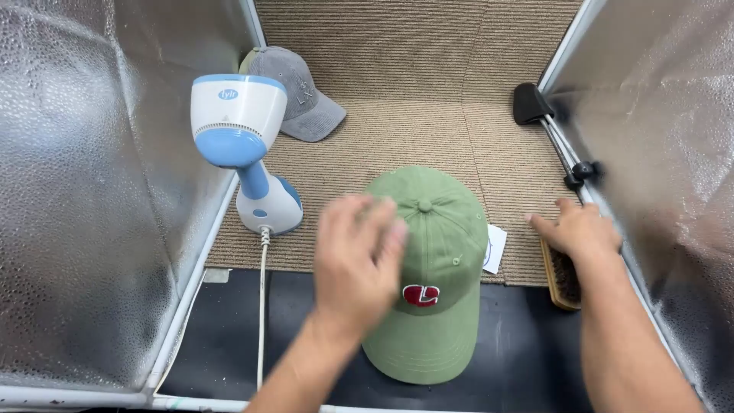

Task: The person uses a brush to clean the exterior of a green baseball cap, focusing on the crown and brim. They then flip the cap inside out to brush the interior lining and the sweatband area.

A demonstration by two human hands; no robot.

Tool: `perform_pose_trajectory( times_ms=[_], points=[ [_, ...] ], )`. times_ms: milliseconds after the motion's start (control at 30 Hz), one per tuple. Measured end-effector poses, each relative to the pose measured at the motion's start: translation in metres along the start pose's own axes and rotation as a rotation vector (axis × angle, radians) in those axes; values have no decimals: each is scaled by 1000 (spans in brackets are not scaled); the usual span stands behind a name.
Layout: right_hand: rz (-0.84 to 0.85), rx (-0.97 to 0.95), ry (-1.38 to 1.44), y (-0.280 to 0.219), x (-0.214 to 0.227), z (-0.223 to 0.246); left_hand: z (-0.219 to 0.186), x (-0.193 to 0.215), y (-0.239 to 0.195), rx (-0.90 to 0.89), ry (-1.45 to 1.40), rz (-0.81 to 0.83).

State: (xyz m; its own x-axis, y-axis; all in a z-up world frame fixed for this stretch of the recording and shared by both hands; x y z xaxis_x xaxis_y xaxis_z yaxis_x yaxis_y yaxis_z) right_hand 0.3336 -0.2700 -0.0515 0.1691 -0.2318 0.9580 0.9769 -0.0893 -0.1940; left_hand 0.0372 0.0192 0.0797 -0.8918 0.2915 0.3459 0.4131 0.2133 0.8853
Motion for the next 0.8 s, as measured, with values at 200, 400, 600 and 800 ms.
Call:
perform_pose_trajectory(
  times_ms=[200,400,600,800],
  points=[
    [82,111,94,38,-31,-19,-32,-45,-57,2,233,163],
    [-82,265,1298,40,9,-54,-21,-56,-65,33,220,132],
    [484,474,1979,36,-22,-43,-15,-59,-76,79,198,131],
    [681,275,2083,-33,-74,28,39,-64,-88,622,-230,294]
  ],
)
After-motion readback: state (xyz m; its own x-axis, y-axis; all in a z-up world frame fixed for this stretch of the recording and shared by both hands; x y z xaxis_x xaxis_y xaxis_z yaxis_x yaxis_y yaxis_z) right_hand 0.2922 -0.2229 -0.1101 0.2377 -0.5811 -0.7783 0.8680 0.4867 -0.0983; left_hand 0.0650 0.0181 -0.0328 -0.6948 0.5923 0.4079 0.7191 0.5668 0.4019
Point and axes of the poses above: each hand's wrist, its own y-axis towards the middle knuckle, its own x-axis out of the back of the hand, z = x × y, the point moved 9 cm from there along y, towards the middle knuckle, and after that the axes turned 9 degrees about y, right-handed, at the moved point
